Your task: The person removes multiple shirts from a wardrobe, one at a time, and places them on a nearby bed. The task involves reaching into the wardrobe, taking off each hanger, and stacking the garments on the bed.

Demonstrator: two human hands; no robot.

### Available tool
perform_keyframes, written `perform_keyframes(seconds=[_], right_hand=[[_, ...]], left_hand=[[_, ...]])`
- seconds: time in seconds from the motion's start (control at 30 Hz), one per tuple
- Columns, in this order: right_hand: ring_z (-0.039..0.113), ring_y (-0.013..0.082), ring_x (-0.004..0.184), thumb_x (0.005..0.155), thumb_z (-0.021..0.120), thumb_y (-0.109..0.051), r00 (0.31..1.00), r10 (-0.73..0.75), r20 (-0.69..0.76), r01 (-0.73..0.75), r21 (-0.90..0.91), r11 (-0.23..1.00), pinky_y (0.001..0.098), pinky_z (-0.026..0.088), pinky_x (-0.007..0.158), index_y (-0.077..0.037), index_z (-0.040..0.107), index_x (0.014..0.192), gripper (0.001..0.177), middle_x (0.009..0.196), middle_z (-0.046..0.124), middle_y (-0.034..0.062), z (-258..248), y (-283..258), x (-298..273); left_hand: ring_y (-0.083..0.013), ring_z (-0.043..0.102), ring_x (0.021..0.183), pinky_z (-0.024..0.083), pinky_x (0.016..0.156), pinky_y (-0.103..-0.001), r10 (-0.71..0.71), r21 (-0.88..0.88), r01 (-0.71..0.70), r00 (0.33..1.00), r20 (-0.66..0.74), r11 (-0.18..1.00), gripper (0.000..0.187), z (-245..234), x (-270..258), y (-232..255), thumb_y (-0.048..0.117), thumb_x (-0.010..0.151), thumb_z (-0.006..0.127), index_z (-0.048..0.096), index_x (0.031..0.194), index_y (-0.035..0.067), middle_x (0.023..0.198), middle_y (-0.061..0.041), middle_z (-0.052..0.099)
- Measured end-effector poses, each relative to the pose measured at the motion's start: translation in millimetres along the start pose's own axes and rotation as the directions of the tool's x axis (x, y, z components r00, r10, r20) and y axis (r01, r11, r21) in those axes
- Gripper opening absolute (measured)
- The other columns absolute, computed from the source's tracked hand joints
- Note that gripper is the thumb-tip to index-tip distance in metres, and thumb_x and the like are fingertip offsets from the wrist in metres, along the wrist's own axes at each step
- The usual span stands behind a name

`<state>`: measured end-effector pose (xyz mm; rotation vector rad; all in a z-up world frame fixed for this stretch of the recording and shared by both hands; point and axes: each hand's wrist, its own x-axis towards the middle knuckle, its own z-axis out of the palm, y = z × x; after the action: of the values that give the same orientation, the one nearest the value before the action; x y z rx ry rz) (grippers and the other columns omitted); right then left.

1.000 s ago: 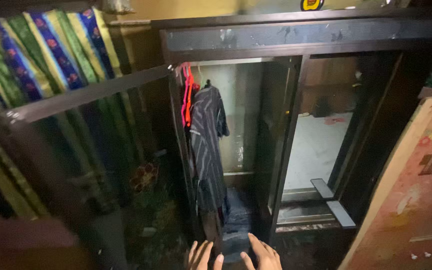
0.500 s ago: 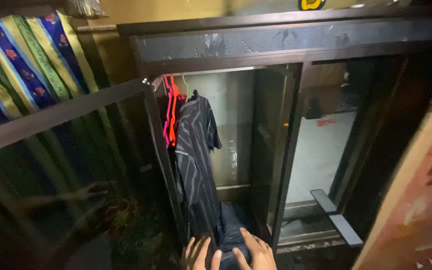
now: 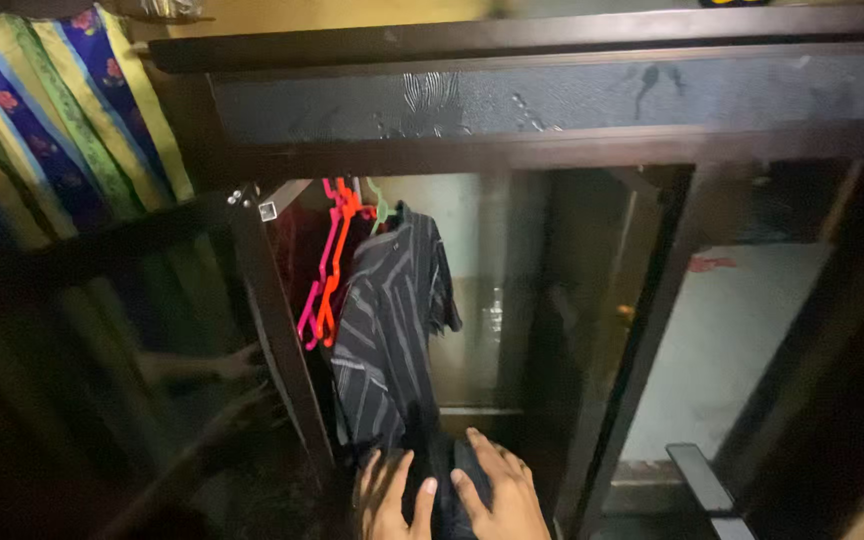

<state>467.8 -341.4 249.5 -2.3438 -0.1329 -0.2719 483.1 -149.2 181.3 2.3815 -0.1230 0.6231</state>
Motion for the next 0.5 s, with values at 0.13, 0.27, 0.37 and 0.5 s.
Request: perform_keyframes(seconds=[0.13, 0.27, 0.37, 0.5], right_hand=[[0.051, 0.034, 0.137, 0.089, 0.07, -0.036, 0.999, -0.042, -0.017, 0.042, -0.005, 0.999, 0.0452, 0.033, 0.116, -0.01, 0.052, 0.151, 0.069, 0.144, 0.058, 0.0175, -5, -5, 32], [0.053, 0.0361, 0.133, 0.09, 0.068, -0.033, 0.982, -0.163, -0.095, 0.167, 0.038, 0.985, 0.0445, 0.035, 0.112, -0.008, 0.052, 0.15, 0.067, 0.141, 0.06, 0.0198, -16, -21, 55], [0.055, 0.0368, 0.132, 0.091, 0.067, -0.032, 0.963, -0.226, -0.149, 0.236, 0.054, 0.97, 0.0446, 0.036, 0.112, -0.004, 0.053, 0.146, 0.063, 0.141, 0.06, 0.0216, -22, -38, 71], [0.055, 0.0364, 0.132, 0.094, 0.065, -0.033, 0.963, -0.233, -0.136, 0.243, 0.064, 0.968, 0.0445, 0.036, 0.112, -0.002, 0.051, 0.145, 0.061, 0.143, 0.058, 0.0218, -25, -59, 90]], left_hand=[[-0.0415, 0.05, 0.135, 0.037, 0.112, -0.053, 0.085, -0.012, -0.09, 0.97, -0.227, 0.996, 0.051, -15, 24, 18, 0.034, 0.084, 0.074, 0.07, 0.126, 0.006, 0.13, -0.018, 0.068], [-0.0451, 0.052, 0.13, 0.04, 0.11, -0.051, 0.224, 0.032, -0.227, 0.911, -0.346, 0.973, 0.05, -45, 53, 33, 0.031, 0.083, 0.076, 0.068, 0.123, 0.002, 0.127, -0.02, 0.067], [-0.0444, 0.052, 0.132, 0.041, 0.11, -0.051, 0.257, 0.054, -0.26, 0.864, -0.434, 0.964, 0.049, -68, 71, 55, 0.029, 0.085, 0.074, 0.067, 0.124, 0.0, 0.131, -0.02, 0.066], [-0.0436, 0.051, 0.129, 0.042, 0.107, -0.05, 0.184, 0.085, -0.163, 0.902, -0.391, 0.983, 0.051, -99, 93, 83, 0.027, 0.085, 0.074, 0.065, 0.126, -0.002, 0.138, -0.023, 0.057]])
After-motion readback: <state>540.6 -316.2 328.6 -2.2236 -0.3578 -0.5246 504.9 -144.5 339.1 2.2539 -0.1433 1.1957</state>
